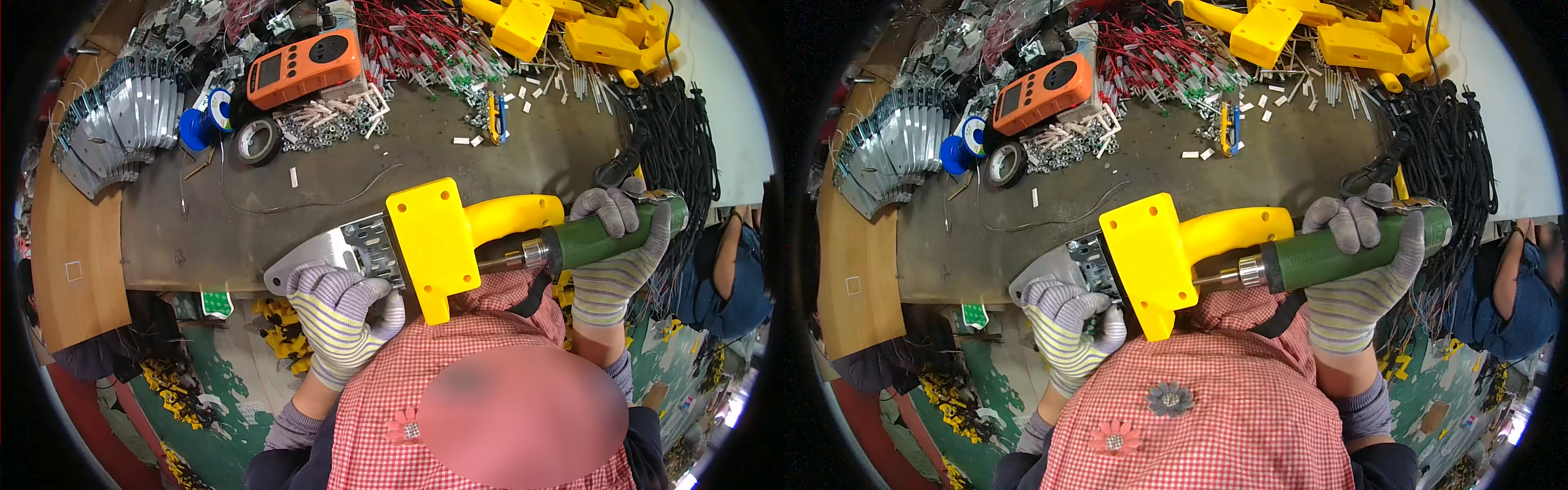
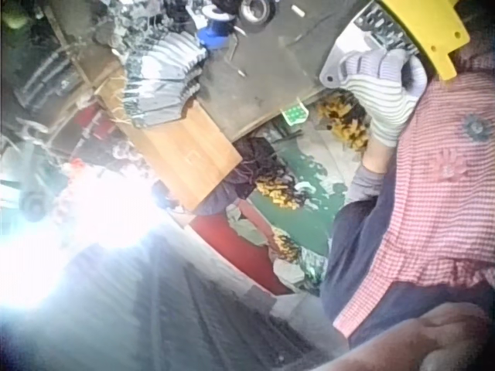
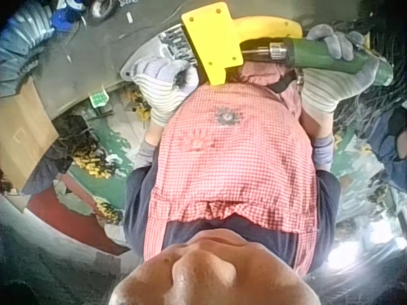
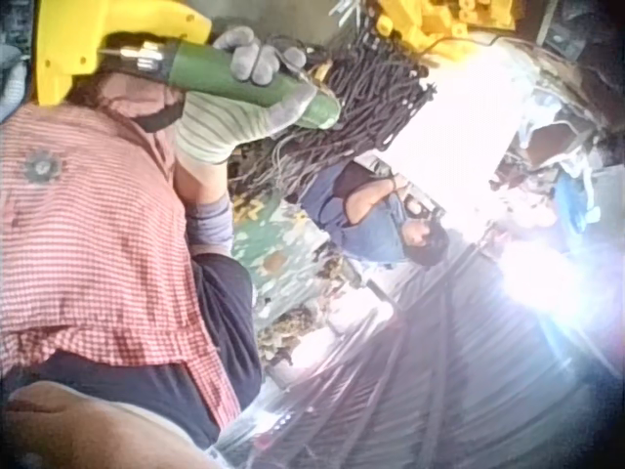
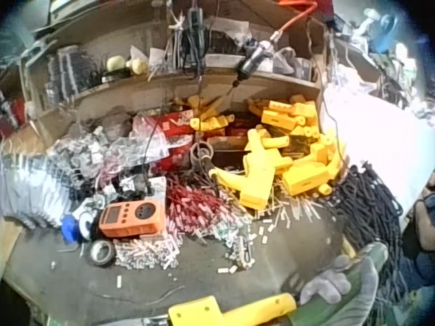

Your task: Assembling the housing and internal wiring of a yellow handheld electronic device.

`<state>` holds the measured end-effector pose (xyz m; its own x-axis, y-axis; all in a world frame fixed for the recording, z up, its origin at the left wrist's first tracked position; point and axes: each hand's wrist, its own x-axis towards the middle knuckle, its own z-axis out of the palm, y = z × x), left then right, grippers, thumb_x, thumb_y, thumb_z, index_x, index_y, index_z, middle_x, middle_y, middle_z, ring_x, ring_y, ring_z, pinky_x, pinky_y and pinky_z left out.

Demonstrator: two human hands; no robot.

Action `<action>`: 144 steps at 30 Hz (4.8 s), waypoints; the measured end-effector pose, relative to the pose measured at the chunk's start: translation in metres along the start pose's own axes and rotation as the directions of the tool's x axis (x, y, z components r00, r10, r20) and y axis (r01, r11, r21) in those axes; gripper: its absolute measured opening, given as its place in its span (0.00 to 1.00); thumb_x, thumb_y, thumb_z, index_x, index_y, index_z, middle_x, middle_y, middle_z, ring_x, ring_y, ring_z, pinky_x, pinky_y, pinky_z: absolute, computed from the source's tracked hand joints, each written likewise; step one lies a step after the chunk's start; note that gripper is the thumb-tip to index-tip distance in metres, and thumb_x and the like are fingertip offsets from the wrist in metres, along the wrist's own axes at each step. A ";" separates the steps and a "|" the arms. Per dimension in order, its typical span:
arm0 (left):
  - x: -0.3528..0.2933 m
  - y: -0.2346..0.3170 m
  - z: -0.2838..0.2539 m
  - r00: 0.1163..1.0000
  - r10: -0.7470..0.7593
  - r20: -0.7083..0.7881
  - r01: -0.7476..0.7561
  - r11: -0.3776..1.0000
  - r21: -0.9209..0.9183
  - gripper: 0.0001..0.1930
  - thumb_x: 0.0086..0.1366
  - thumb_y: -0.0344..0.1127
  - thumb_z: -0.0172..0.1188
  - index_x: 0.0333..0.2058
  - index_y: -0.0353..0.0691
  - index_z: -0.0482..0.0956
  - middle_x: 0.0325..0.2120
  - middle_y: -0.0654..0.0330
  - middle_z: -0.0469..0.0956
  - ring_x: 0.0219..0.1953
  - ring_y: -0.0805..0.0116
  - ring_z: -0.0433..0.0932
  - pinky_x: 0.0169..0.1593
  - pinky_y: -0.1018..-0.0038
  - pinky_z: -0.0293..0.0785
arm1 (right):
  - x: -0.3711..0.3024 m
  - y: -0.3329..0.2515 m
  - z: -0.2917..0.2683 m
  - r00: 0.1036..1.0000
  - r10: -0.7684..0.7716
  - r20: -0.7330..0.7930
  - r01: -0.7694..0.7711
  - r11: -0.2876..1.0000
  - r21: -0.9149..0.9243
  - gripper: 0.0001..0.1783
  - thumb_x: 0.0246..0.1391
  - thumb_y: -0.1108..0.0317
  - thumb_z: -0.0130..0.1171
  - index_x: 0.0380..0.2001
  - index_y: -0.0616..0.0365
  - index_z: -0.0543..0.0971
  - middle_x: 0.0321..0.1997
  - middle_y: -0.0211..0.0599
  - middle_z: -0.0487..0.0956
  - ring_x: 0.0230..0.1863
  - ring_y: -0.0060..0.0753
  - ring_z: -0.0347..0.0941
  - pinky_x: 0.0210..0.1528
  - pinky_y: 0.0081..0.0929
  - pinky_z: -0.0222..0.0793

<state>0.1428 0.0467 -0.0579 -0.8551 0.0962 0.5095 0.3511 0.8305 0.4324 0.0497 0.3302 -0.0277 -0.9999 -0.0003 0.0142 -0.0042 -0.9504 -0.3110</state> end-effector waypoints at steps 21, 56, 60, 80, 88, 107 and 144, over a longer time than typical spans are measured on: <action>0.020 -0.020 -0.011 0.970 0.122 0.209 -0.106 0.991 -0.084 0.12 0.45 0.41 0.74 0.30 0.51 0.85 0.26 0.67 0.77 0.29 0.64 0.75 0.47 0.61 0.65 | 0.004 0.000 -0.006 1.000 0.022 0.017 -0.023 0.999 0.047 0.17 0.62 0.56 0.60 0.40 0.60 0.74 0.21 0.22 0.62 0.23 0.21 0.58 0.56 0.28 0.65; 0.047 -0.016 -0.025 0.975 0.115 0.191 -0.152 0.969 0.196 0.36 0.43 0.49 0.74 0.52 0.42 0.75 0.43 0.54 0.73 0.43 0.51 0.72 0.53 0.50 0.66 | -0.002 0.013 0.006 0.982 -0.102 -0.159 0.094 0.994 -0.057 0.21 0.60 0.43 0.58 0.41 0.48 0.73 0.20 0.19 0.61 0.22 0.21 0.58 0.45 0.31 0.59; 0.057 -0.034 -0.021 0.901 0.067 0.429 -0.118 0.989 0.094 0.45 0.40 0.49 0.75 0.58 0.38 0.71 0.49 0.47 0.73 0.48 0.46 0.71 0.56 0.52 0.66 | 0.022 -0.010 0.040 0.930 -0.103 -0.353 0.049 0.986 -0.160 0.28 0.59 0.41 0.55 0.50 0.52 0.71 0.23 0.26 0.64 0.25 0.30 0.63 0.41 0.38 0.66; 0.079 -0.054 -0.037 0.862 -0.071 0.502 0.227 0.940 -0.256 0.43 0.45 0.44 0.75 0.61 0.35 0.72 0.47 0.45 0.78 0.52 0.47 0.76 0.60 0.62 0.69 | 0.155 -0.220 0.037 0.930 -0.368 0.016 -0.368 -0.930 -0.005 0.37 0.54 0.59 0.64 0.68 0.45 0.66 0.58 0.51 0.78 0.59 0.53 0.73 0.61 0.43 0.68; 0.081 -0.050 -0.038 0.876 -0.022 0.481 0.162 0.954 -0.251 0.41 0.43 0.37 0.75 0.58 0.33 0.73 0.44 0.47 0.77 0.47 0.50 0.77 0.54 0.65 0.73 | 0.124 -0.200 0.039 0.837 -0.404 0.369 -0.357 -0.915 -0.190 0.24 0.53 0.55 0.63 0.52 0.54 0.81 0.51 0.50 0.81 0.54 0.53 0.76 0.58 0.42 0.70; 0.067 -0.039 -0.049 0.886 -0.008 0.463 0.046 0.996 -0.071 0.42 0.41 0.31 0.71 0.61 0.39 0.69 0.52 0.45 0.72 0.53 0.44 0.74 0.56 0.59 0.74 | 0.133 -0.120 0.013 0.538 -0.016 0.843 0.428 -0.856 -0.290 0.20 0.52 0.81 0.56 0.49 0.57 0.80 0.43 0.43 0.83 0.44 0.40 0.82 0.51 0.32 0.76; 0.048 -0.098 -0.047 0.976 -0.212 -0.053 0.217 0.972 0.092 0.05 0.62 0.30 0.59 0.34 0.35 0.80 0.29 0.48 0.80 0.33 0.46 0.79 0.38 0.60 0.75 | 0.216 0.193 0.183 0.390 0.919 0.059 0.918 -0.382 -0.108 0.13 0.57 0.60 0.62 0.44 0.51 0.82 0.37 0.43 0.83 0.42 0.47 0.80 0.46 0.41 0.74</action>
<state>0.0850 -0.0563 -0.0404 -0.8886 -0.1118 0.4448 0.1208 0.8786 0.4621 -0.1649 0.0903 0.0889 -0.3930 -0.8917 -0.2245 -0.9174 0.3970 0.0290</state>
